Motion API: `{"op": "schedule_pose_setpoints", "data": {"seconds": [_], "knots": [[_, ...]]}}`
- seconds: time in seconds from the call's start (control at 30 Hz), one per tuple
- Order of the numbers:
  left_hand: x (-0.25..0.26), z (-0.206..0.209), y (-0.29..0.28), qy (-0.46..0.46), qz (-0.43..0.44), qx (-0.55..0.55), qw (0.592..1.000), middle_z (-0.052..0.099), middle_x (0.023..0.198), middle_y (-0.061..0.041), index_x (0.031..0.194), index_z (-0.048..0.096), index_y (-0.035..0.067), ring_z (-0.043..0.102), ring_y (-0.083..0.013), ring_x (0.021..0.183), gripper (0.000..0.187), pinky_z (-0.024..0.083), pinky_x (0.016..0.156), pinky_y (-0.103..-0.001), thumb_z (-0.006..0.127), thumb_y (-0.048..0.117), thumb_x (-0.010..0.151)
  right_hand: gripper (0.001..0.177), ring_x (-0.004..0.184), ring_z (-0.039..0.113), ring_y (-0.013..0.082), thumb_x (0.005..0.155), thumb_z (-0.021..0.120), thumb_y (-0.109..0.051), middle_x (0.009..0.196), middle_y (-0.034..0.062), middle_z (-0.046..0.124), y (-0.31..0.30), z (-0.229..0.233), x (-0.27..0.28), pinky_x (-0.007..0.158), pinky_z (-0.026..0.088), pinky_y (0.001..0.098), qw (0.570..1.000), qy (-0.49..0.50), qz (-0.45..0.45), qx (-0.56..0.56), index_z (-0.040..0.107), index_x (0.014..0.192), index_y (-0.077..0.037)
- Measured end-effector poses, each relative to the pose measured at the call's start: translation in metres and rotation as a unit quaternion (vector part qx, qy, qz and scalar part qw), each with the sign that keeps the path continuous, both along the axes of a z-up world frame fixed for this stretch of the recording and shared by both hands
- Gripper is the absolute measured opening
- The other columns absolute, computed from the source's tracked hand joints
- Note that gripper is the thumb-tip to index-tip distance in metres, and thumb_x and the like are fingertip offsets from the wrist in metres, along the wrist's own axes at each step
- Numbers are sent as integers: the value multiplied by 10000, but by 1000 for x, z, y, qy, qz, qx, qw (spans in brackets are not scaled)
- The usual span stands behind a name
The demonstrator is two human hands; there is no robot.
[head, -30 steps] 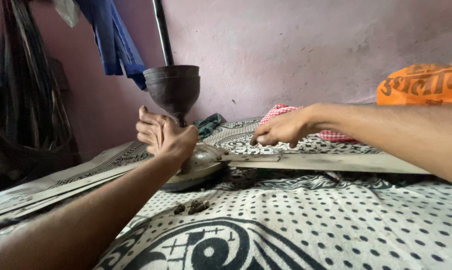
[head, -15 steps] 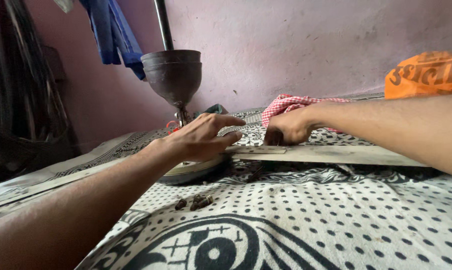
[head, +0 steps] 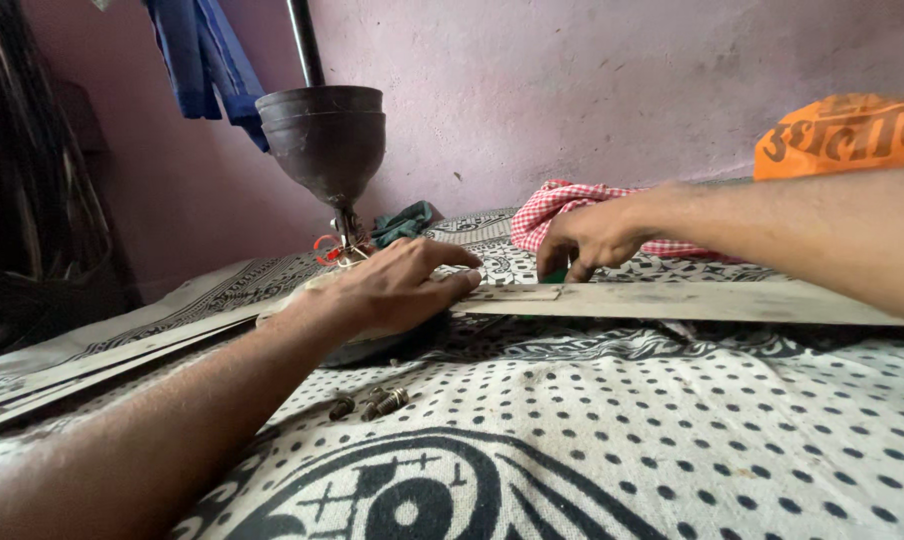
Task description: The person uses a green screwdriver to tighten screws that attach a fan blade to the motor housing. They hold the fan head with one hand while turning the screwdriver with the other, then reposition the blade and repeat the tightening process.
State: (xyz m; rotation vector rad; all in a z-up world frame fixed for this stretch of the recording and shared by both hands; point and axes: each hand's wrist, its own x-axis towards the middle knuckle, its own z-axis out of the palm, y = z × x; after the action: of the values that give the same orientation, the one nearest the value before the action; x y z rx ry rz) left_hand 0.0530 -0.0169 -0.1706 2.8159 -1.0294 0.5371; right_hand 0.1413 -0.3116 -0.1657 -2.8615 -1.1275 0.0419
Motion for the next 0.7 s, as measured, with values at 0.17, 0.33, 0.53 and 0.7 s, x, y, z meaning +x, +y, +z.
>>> {"op": "schedule_pose_setpoints", "data": {"seconds": [0.17, 0.33, 0.53, 0.7], "knots": [[1, 0, 0, -1, -12, -1, 1000, 735, 1184, -165, 1319, 670, 222, 741, -279, 1012, 529, 558, 944, -466, 470, 536, 944, 369, 868, 635, 179, 923, 707, -264, 988, 78, 737, -9, 10, -15, 738, 547, 351, 986, 70, -150, 1, 732, 1209, -32], [1, -1, 5, -11, -44, -11, 999, 749, 1150, -159, 1285, 695, 171, 755, -275, 957, 505, 583, 895, -446, 497, 500, 957, 368, 921, 646, 124, 941, 680, -267, 1032, 6, 704, -17, 7, -28, 755, 579, 351, 959, 111, -246, 81, 676, 1255, -76], [3, -3, 9, -13, -70, -21, 997, 762, 1138, -159, 1252, 710, 109, 756, -271, 949, 488, 589, 880, -424, 519, 453, 963, 346, 843, 667, 178, 917, 687, -191, 983, 70, 716, -39, 18, -25, 713, 596, 354, 935, 62, -274, 218, 669, 1248, -93], [6, -3, 6, -8, -57, -17, 998, 759, 1145, -146, 1237, 714, 104, 763, -271, 950, 482, 599, 880, -433, 522, 445, 956, 323, 748, 629, 211, 940, 696, -252, 899, 139, 710, -44, 21, -30, 653, 572, 358, 871, 105, -214, 429, 740, 1090, 32]]}}
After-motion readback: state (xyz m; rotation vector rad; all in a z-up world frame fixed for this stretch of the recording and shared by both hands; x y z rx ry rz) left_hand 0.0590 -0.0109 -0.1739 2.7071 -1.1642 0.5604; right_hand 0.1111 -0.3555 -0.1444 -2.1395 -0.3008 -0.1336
